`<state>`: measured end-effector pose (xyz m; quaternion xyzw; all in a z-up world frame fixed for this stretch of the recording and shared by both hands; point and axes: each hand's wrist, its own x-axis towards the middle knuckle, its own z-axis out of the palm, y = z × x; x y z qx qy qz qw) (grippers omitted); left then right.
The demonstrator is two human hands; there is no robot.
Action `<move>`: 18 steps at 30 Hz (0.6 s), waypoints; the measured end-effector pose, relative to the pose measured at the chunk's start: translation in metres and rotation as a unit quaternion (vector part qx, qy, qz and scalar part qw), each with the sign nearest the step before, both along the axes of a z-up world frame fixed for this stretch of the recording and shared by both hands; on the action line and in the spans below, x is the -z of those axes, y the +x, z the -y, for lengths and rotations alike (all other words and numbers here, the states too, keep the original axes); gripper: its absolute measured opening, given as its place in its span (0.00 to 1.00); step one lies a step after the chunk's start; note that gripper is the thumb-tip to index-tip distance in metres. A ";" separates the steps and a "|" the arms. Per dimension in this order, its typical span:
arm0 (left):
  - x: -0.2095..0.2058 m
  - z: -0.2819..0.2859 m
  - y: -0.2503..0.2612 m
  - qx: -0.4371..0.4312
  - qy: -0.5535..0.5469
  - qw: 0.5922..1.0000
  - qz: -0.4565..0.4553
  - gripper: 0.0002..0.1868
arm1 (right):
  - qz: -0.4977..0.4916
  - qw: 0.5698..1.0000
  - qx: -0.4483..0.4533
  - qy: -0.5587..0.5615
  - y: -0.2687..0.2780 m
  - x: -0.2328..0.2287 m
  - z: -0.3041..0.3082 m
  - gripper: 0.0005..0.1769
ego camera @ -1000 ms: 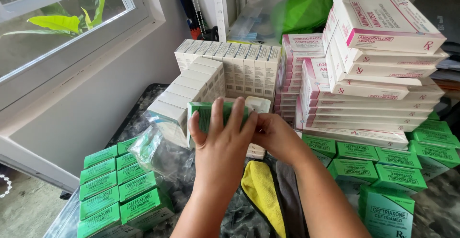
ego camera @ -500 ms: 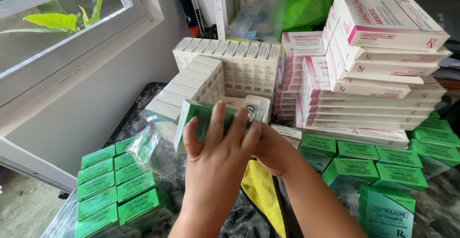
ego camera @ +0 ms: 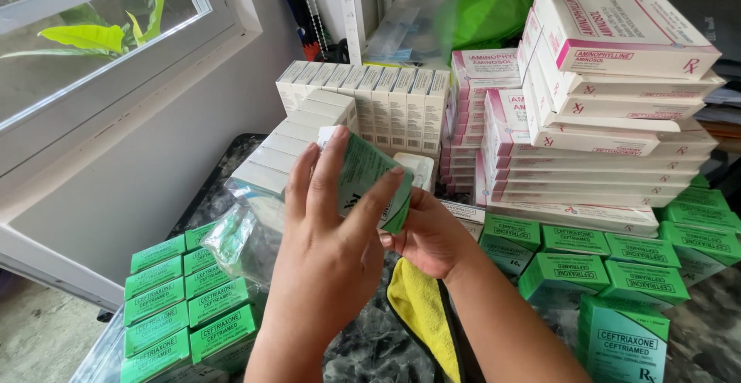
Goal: The person wipes the exterior of a small green medicine box using a yellow cloth. They then open the box to reveal a vial and a syringe inside, close it, and continue wiping the box thoroughly on all sides before placing it back on the table.
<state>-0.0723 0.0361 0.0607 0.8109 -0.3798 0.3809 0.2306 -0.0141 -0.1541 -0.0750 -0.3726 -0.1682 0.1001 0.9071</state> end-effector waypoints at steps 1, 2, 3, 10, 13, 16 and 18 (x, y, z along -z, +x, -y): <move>0.001 -0.001 0.001 0.000 0.000 1.000 0.001 0.33 | 0.001 1.000 0.000 0.000 -0.001 -0.004 -0.003 0.14; 0.003 -0.001 0.002 0.005 -0.010 1.000 -0.016 0.33 | 0.018 0.999 0.029 0.018 -0.003 -0.008 -0.006 0.14; 0.004 -0.001 0.003 0.010 -0.020 0.999 -0.032 0.34 | 0.036 0.997 0.058 0.036 -0.004 -0.012 -0.009 0.14; -0.004 -0.004 -0.004 0.033 -0.016 0.999 -0.002 0.31 | 0.050 0.998 0.041 0.012 -0.011 -0.021 -0.016 0.24; -0.003 -0.005 -0.002 0.074 -0.040 0.996 0.000 0.30 | 0.018 0.996 0.073 0.052 -0.015 -0.037 -0.019 0.23; 0.005 -0.003 0.007 0.078 -0.083 0.994 -0.003 0.25 | 0.027 0.990 0.135 -0.017 -0.009 -0.030 -0.007 0.23; 0.011 0.000 0.012 0.034 -0.120 0.992 0.001 0.17 | 0.036 0.984 0.169 -0.033 -0.004 -0.022 0.004 0.14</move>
